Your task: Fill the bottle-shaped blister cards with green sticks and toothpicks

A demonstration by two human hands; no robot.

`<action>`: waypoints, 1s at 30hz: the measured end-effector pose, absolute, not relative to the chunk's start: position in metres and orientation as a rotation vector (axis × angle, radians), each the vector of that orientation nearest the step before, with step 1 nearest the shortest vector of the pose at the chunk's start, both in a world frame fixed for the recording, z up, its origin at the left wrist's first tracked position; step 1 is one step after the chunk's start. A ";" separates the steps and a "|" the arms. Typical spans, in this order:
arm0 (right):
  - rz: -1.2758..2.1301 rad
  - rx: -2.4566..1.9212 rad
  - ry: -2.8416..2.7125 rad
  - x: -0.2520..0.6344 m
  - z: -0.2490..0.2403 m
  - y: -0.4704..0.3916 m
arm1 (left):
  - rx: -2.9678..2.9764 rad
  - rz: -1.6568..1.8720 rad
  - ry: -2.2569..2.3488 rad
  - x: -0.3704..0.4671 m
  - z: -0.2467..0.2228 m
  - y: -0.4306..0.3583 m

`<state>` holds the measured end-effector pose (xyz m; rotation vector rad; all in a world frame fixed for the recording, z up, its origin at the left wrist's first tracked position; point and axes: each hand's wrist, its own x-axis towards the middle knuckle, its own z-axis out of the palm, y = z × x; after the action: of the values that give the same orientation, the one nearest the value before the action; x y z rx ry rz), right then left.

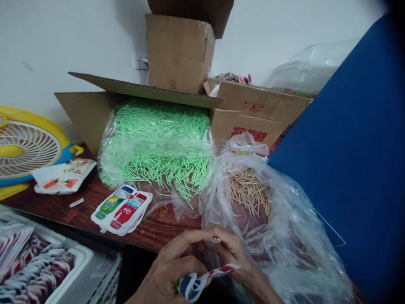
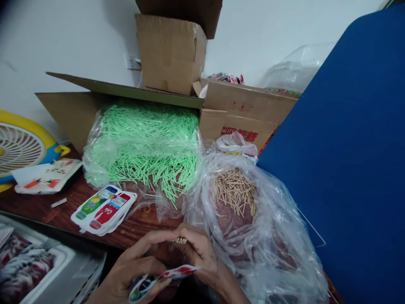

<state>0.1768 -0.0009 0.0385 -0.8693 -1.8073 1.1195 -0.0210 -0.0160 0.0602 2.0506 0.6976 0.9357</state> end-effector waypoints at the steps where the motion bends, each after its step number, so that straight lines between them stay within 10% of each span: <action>1: 1.125 -0.879 -1.810 0.177 0.039 -0.001 | 2.058 0.935 0.701 -0.021 0.060 -0.016; 30: 1.230 -0.906 -1.733 0.176 0.037 -0.007 | 2.098 0.890 0.760 -0.018 0.061 -0.020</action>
<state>0.1763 -0.0068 0.0369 -0.9059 -1.7328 1.2300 -0.0182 -0.0198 0.0613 2.0975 0.7602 0.8902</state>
